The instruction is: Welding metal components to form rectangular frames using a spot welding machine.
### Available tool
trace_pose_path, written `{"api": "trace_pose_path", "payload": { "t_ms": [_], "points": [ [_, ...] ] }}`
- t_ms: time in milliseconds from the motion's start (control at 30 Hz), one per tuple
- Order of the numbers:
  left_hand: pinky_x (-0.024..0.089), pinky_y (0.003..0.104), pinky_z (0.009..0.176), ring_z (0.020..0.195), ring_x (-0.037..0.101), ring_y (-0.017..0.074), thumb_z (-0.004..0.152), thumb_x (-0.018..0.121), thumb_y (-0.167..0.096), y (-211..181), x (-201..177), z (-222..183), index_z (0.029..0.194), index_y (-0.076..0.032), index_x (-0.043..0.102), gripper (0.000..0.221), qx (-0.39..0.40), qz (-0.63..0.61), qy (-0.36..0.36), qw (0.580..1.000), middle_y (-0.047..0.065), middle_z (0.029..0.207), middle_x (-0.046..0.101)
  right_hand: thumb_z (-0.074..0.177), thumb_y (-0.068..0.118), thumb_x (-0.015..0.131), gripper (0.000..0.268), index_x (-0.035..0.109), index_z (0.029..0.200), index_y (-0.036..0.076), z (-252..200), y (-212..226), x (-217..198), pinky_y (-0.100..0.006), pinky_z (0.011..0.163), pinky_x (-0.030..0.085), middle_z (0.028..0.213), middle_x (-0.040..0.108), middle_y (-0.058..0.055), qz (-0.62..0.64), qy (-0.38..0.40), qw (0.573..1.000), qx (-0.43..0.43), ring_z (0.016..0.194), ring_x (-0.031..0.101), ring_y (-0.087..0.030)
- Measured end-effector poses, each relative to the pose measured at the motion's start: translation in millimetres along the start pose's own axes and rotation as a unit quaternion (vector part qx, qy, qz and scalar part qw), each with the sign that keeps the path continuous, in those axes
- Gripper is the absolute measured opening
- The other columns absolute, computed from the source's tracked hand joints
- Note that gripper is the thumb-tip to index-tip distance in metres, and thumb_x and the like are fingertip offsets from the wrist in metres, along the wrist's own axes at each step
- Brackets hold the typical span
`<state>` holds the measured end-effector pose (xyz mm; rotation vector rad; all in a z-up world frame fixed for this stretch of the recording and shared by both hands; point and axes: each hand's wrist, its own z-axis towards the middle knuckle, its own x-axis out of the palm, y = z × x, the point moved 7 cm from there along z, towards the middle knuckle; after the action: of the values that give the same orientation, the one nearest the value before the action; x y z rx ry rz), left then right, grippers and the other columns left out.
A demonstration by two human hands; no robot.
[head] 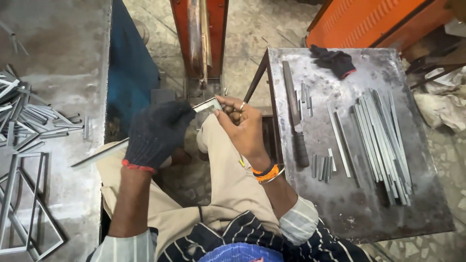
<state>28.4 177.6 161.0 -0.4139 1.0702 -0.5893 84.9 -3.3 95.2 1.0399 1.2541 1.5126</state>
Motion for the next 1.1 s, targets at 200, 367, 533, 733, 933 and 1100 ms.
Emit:
{"api": "trace_pose_path", "payload": {
  "t_ms": [200,367,533,733,933,1100],
  "points": [
    [0.055,0.043,0.070,0.083,0.072,0.0348,0.089,0.077,-0.021,2,-14,15,0.101,-0.008,0.079,0.018,0.013,0.016,-0.010,1.000,0.014,0.097,0.075,0.095,-0.006,0.068,0.032,0.066,0.127,-0.007,15,12,12,-0.016,0.070,0.050,0.096,0.069,0.003,0.023,-0.001,0.999,-0.028,0.081,0.063,0.001],
    [0.054,0.044,0.066,0.078,0.071,0.0367,0.091,0.076,-0.022,9,-19,30,0.098,-0.010,0.081,0.015,-0.004,0.057,0.008,0.998,0.016,0.088,0.073,0.096,-0.003,0.071,0.027,0.069,0.123,-0.008,29,20,20,-0.015,0.061,0.038,0.087,0.060,0.006,-0.009,-0.011,0.998,-0.054,0.072,0.051,0.003],
    [0.054,0.043,0.065,0.077,0.071,0.0355,0.091,0.075,-0.024,14,-22,33,0.101,-0.011,0.080,0.017,-0.004,0.030,0.002,1.000,0.016,0.089,0.073,0.095,-0.003,0.070,0.029,0.068,0.123,-0.008,35,20,24,-0.015,0.059,0.037,0.083,0.060,0.005,-0.005,-0.021,0.999,-0.033,0.067,0.051,0.002],
    [0.054,0.043,0.067,0.081,0.071,0.0356,0.092,0.073,-0.022,13,-21,32,0.098,-0.011,0.081,0.014,0.000,0.036,0.018,0.999,0.014,0.090,0.074,0.095,-0.003,0.070,0.030,0.068,0.124,-0.008,31,16,23,-0.016,0.059,0.038,0.084,0.059,0.005,-0.017,-0.020,0.999,-0.031,0.069,0.050,0.003],
    [0.054,0.043,0.067,0.082,0.071,0.0359,0.089,0.074,-0.023,12,-23,34,0.098,-0.010,0.079,0.017,0.014,0.007,0.000,1.000,0.015,0.093,0.074,0.091,-0.005,0.069,0.033,0.066,0.125,-0.006,27,36,27,-0.017,0.064,0.041,0.087,0.060,0.005,-0.074,-0.029,0.996,-0.035,0.074,0.050,0.001],
    [0.054,0.044,0.066,0.081,0.071,0.0370,0.088,0.073,-0.023,11,-21,34,0.098,-0.011,0.080,0.018,-0.012,0.005,0.028,1.000,0.016,0.090,0.074,0.087,-0.005,0.072,0.074,0.041,0.154,0.001,28,49,21,-0.019,0.057,0.041,0.068,0.055,0.004,-0.055,-0.028,0.998,-0.031,0.062,0.048,0.000]
  ]
}}
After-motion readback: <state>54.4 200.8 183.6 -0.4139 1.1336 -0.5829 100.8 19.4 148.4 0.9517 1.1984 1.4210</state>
